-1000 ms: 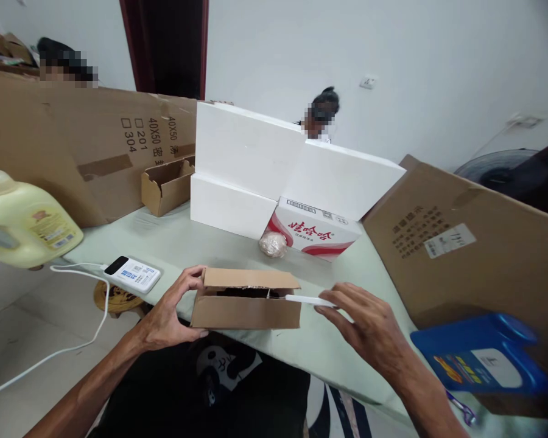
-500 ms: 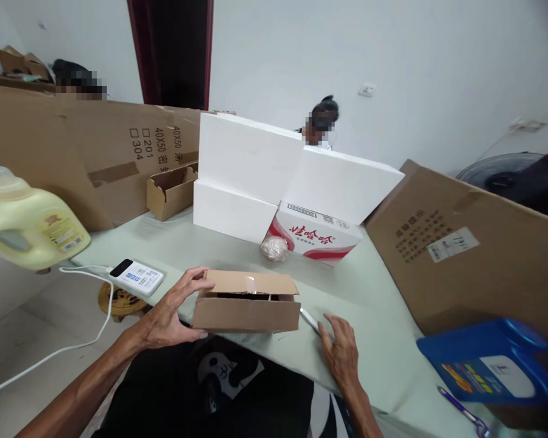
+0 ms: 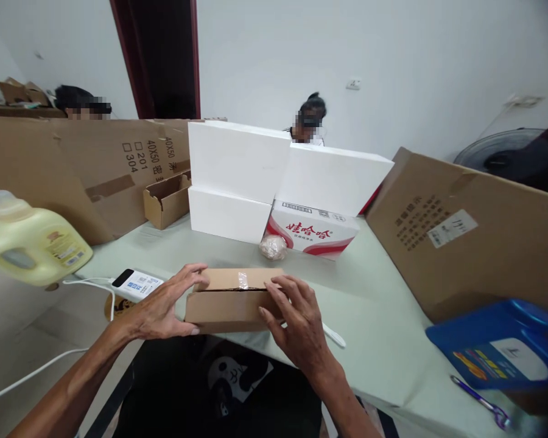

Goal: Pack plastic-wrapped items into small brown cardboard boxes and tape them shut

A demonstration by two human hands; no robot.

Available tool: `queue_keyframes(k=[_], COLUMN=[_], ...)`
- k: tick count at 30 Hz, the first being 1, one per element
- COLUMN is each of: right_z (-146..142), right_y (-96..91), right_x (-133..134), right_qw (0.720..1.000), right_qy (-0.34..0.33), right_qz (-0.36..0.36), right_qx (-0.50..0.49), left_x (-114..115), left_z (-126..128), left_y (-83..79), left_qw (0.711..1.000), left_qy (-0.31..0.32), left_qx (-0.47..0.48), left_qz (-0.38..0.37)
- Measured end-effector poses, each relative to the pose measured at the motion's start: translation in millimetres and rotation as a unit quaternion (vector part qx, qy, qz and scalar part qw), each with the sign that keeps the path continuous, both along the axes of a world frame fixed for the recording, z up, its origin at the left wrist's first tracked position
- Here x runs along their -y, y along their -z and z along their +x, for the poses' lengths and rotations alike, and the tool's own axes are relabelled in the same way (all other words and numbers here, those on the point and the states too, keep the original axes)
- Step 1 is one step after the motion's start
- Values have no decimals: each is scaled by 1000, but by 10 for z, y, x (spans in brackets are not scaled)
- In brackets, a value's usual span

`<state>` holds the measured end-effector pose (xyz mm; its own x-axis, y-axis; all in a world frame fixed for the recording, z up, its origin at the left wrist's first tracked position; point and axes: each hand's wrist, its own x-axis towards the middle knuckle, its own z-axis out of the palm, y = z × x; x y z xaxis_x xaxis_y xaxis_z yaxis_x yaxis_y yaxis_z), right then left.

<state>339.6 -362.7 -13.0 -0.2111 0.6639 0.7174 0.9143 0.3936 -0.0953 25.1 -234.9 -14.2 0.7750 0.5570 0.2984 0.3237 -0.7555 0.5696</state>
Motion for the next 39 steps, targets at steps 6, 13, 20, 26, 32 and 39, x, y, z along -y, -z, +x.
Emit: queue_keyframes(k=[6, 13, 20, 26, 32, 39], right_z=[-81, -133, -149, -156, -163, -167], right_y=[52, 77, 98, 137, 141, 161], right_x=[-33, -117, -159, -178, -192, -199], right_qw=[999, 999, 998, 998, 997, 997], right_qy=[-16, -21, -19, -13, -11, -11], right_qz=[-26, -27, -36, -41, -50, -45], right_qx=[-24, -40, -53, -55, -63, -63], left_x=[49, 274, 262, 220, 190, 227], left_z=[138, 568, 832, 901, 936, 939], left_y=[-98, -309, -331, -291, -178, -102], left_qw=[998, 992, 995, 996, 984, 946], left_qy=[-21, -12, -34, -47, -26, -29], left_qx=[-11, 25, 8, 64, 122, 99], left_qz=[66, 124, 89, 37, 127, 308])
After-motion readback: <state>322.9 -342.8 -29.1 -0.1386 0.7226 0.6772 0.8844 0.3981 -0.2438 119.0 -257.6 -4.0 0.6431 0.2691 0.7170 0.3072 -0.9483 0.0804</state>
